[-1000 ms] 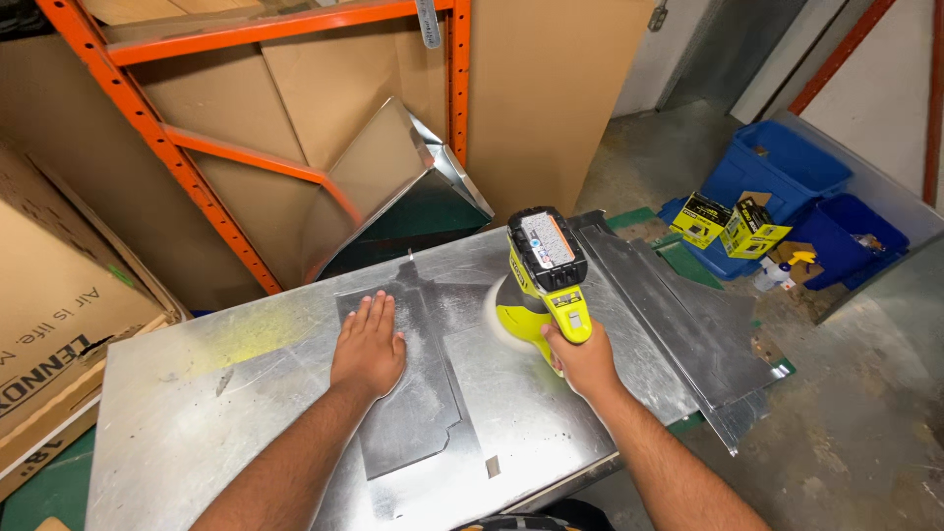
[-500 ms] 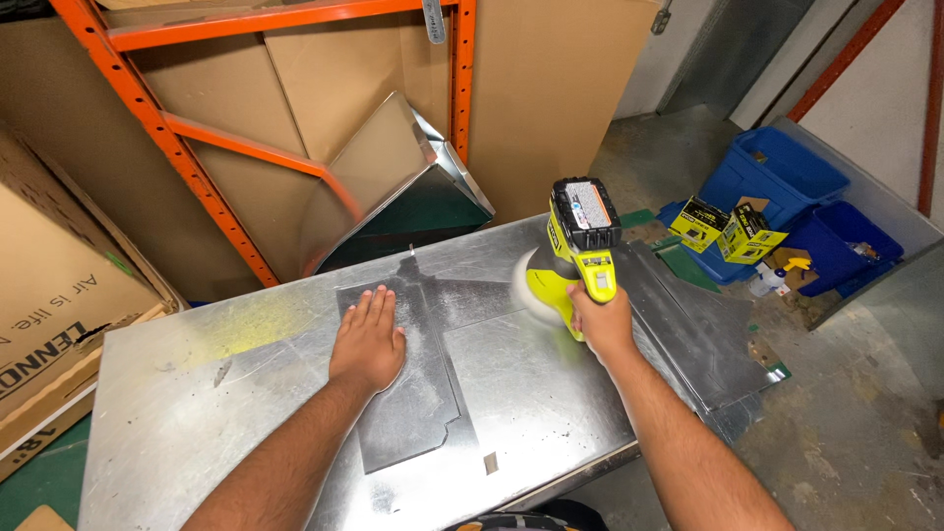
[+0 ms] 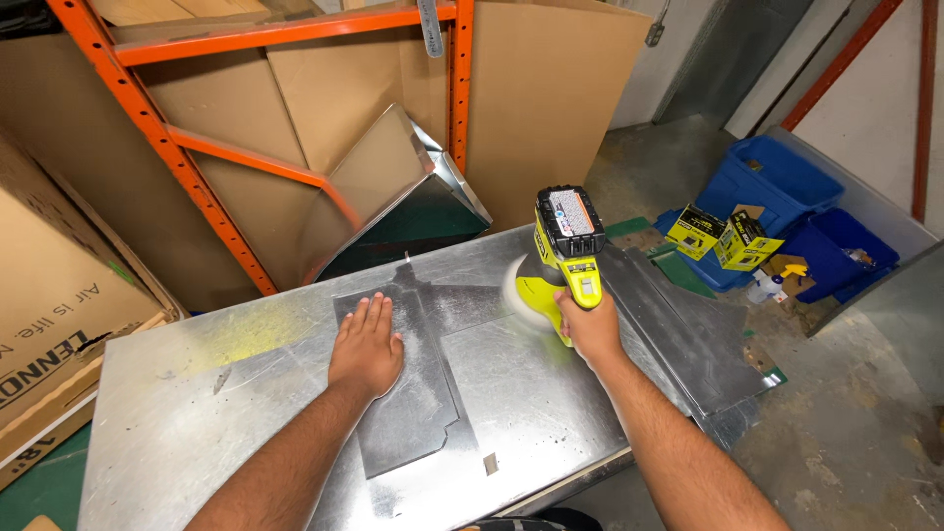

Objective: The person uses a yellow cordless orbital sander to smooth the surface of a large flat metal sheet on a workbench. The left hand stabilizes the sheet while the right hand moves the sander in circular motions across the surface.

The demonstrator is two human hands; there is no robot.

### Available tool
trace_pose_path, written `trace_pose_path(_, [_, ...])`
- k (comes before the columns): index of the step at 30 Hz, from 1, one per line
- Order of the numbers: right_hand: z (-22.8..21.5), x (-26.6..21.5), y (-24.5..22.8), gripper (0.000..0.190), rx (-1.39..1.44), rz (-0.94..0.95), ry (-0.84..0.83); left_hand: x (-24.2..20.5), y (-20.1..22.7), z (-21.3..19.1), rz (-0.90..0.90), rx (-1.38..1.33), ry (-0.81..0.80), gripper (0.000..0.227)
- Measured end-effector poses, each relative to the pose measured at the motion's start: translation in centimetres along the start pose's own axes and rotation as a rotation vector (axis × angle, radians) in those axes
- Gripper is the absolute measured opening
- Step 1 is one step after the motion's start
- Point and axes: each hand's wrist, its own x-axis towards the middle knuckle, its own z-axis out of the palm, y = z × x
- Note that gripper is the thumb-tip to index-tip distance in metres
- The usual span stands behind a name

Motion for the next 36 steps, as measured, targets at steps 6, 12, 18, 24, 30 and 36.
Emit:
trace_pose_path(6, [-1.2, -2.3, 0.8, 0.017, -0.015, 0.011, -0.011, 0.3, -0.1, 0.5, -0.003, 0.022, 0.012, 0.068])
trace_pose_path(12, [-3.4, -6.1, 1.0, 0.016, 0.003, 0.03, -0.042, 0.3, -0.1, 0.5, 0.003, 0.024, 0.02, 0.068])
trace_pose_path(18, [-4.3, -6.8, 1.3, 0.016, -0.045, 0.034, -0.011, 0.3, -0.2, 0.8, 0.008, 0.028, 0.041, 0.068])
trace_pose_path(24, [-3.5, -5.2, -0.2, 0.016, -0.083, -0.006, 0.045, 0.3, -0.1, 0.6, 0.011, 0.022, 0.011, 0.068])
trace_pose_path(30, [-1.8, -2.0, -1.6, 0.018, -0.162, -0.011, 0.072, 0.3, -0.1, 0.2, 0.007, 0.039, -0.012, 0.068])
trace_pose_path(36, [1.1, -0.4, -2.2, 0.018, -0.21, 0.072, 0.09, 0.2, -0.1, 0.2, 0.017, 0.029, -0.006, 0.068])
